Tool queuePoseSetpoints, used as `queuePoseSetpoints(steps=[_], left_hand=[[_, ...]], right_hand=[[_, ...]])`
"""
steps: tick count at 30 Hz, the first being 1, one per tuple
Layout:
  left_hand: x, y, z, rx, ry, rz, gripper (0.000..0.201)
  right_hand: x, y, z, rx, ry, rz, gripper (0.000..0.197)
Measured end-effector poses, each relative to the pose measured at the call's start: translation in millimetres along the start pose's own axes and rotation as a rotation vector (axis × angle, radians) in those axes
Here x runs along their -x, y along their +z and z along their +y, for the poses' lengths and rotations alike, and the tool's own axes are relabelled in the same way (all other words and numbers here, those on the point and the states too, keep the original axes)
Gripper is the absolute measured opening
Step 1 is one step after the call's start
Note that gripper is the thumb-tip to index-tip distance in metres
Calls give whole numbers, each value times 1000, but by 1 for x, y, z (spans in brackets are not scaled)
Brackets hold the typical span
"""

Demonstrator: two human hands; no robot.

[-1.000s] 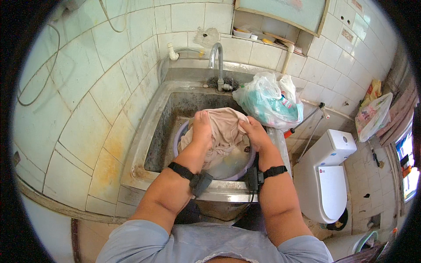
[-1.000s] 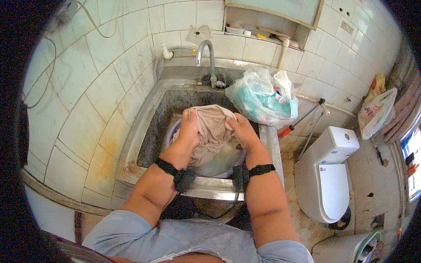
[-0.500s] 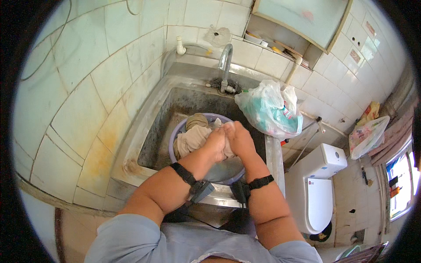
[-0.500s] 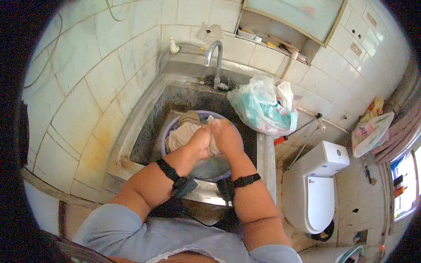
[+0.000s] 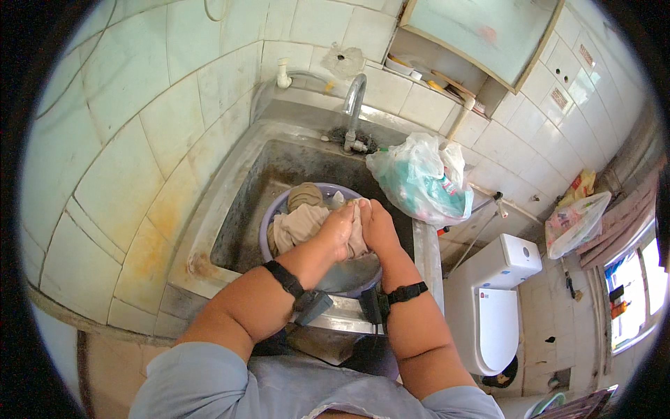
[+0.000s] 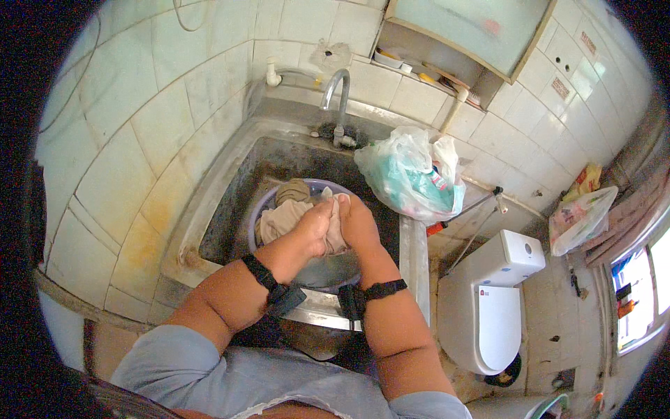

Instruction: The person is hand-washing a garment in a basin, scrubbing the fabric with their hands and wringing it.

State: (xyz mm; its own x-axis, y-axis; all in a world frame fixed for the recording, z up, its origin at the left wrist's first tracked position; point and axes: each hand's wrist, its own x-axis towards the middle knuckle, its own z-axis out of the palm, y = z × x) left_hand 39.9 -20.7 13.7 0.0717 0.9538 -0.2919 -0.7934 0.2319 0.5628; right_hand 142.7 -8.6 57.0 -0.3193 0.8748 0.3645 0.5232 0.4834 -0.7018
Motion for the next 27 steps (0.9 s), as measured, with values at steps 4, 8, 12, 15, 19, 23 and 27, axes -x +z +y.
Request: queuePoseSetpoints(steps=[4,8,12,15,19,23,27], left_hand=[[7,3,2,-26,8,7,36],[7,-13,13,77,-142,41,35],[-2,-1,0,-67,15,-32,38],[-7,-6,-3,-116,46,-16,42],[-22,-25,-9,-169,273,-3,41],[-17,-35,4,92,85,-71,44],[-5,-16,1,77,-12,-109,41]], right_hand=[[6,1,-1,36,-17,-9,38],[15,1,-37,211,-42,-218,46],[-7,11,20,139,134,5,45],[-7,20,35,120,157,35,42],[2,17,10,57,30,45,35],[18,0,-36,70,-102,-141,41],[5,8,-10,146,33,-129,39]])
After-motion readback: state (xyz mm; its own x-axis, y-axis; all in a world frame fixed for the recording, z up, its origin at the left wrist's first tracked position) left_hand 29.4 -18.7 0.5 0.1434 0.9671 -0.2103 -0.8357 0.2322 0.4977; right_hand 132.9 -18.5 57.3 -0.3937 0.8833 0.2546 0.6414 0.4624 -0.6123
